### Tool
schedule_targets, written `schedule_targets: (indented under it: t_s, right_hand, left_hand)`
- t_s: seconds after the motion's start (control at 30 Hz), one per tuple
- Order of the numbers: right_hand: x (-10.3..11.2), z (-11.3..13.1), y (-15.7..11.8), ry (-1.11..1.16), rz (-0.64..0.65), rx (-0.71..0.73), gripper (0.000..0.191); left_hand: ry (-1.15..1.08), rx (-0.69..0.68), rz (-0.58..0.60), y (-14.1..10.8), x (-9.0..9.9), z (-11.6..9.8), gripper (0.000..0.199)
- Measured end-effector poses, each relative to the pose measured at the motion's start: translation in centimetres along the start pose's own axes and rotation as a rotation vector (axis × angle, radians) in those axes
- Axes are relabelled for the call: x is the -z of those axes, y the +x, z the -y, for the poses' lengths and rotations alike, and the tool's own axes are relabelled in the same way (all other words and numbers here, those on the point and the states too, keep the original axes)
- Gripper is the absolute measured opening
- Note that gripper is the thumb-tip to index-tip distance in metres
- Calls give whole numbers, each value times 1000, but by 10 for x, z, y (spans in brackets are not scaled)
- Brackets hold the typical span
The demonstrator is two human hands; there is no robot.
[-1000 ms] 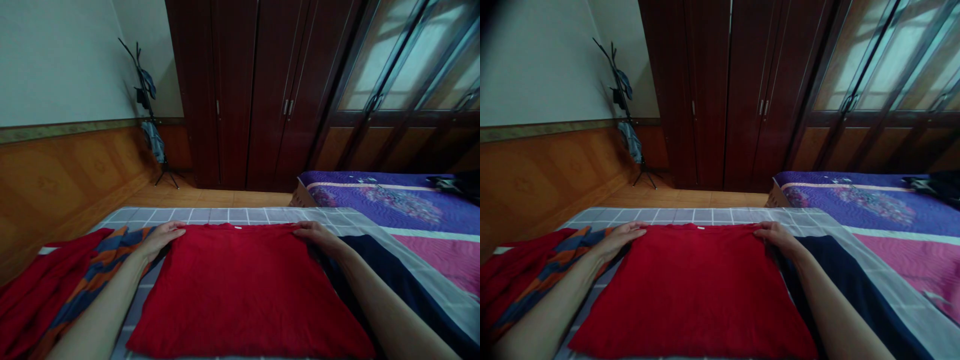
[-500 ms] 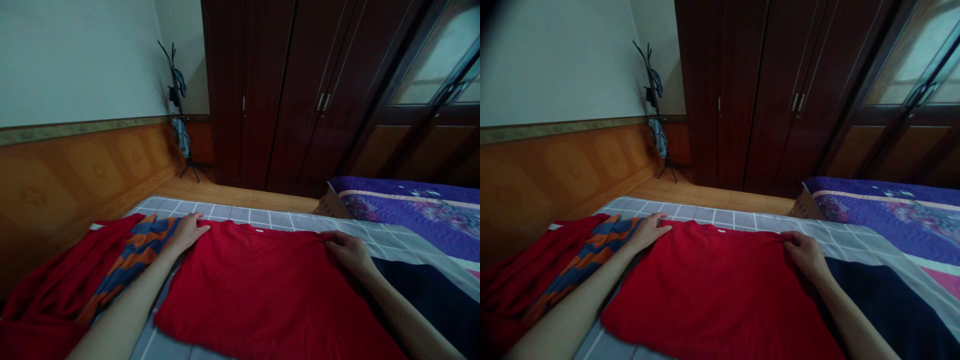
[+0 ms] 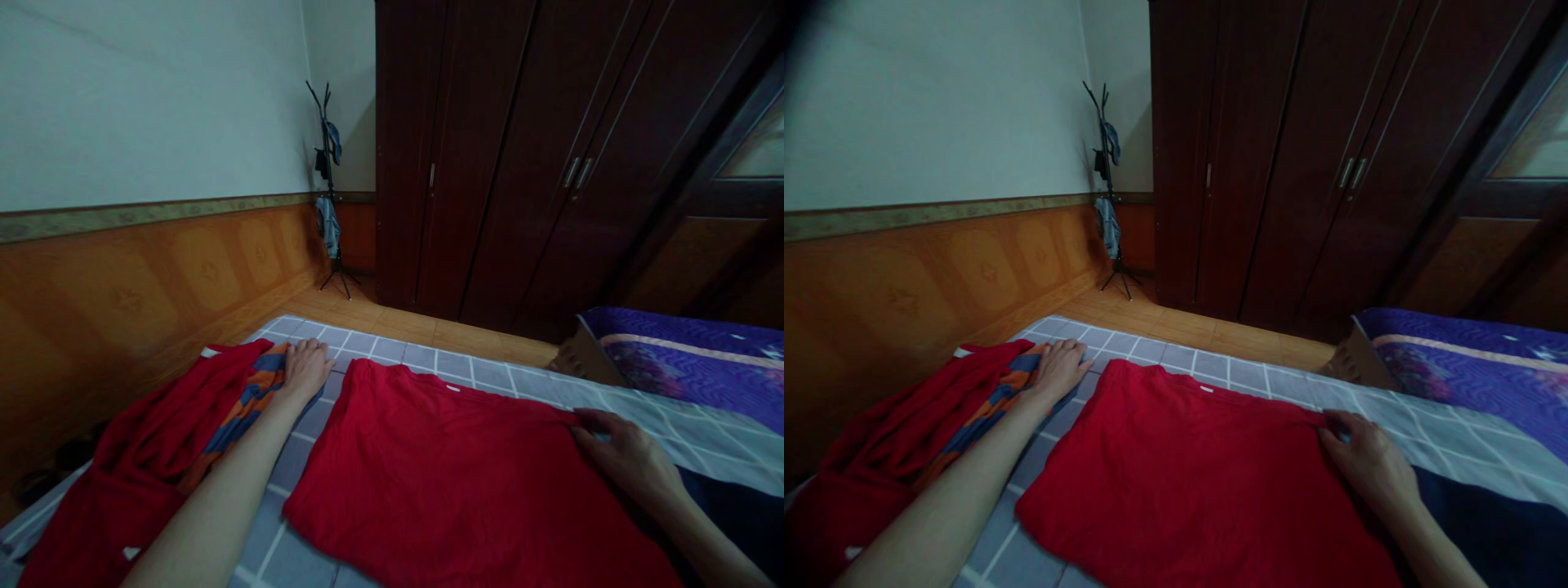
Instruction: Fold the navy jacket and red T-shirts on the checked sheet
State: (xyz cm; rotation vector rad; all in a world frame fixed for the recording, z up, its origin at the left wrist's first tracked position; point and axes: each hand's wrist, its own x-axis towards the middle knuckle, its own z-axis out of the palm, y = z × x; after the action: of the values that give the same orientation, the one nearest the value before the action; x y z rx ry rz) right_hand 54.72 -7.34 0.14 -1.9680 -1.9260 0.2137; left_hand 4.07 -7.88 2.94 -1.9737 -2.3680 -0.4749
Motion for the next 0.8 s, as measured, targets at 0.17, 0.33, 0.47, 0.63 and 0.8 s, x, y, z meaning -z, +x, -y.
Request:
schedule_targets:
  t_s: [0.17,0.33,0.47,0.63,0.8]
  right_hand:
    - [3,-2,2,57,22,-98,41]
    - [5,3,2,58,26,-105,39]
    - [7,9,0,107,-15,-101,32]
    - [14,21,-7,212,-74,-120,32]
    - [18,25,-11,265,-139,-200,38]
  left_hand:
    - [-85,-34,119,1,-1,-24,52]
    - [-188,-34,181,-3,-4,-34,35]
    - [-250,-7,133,-6,-7,-38,30]
    - [-323,24,156,-2,-15,-35,30]
    - [-438,25,72,5,-17,-27,18]
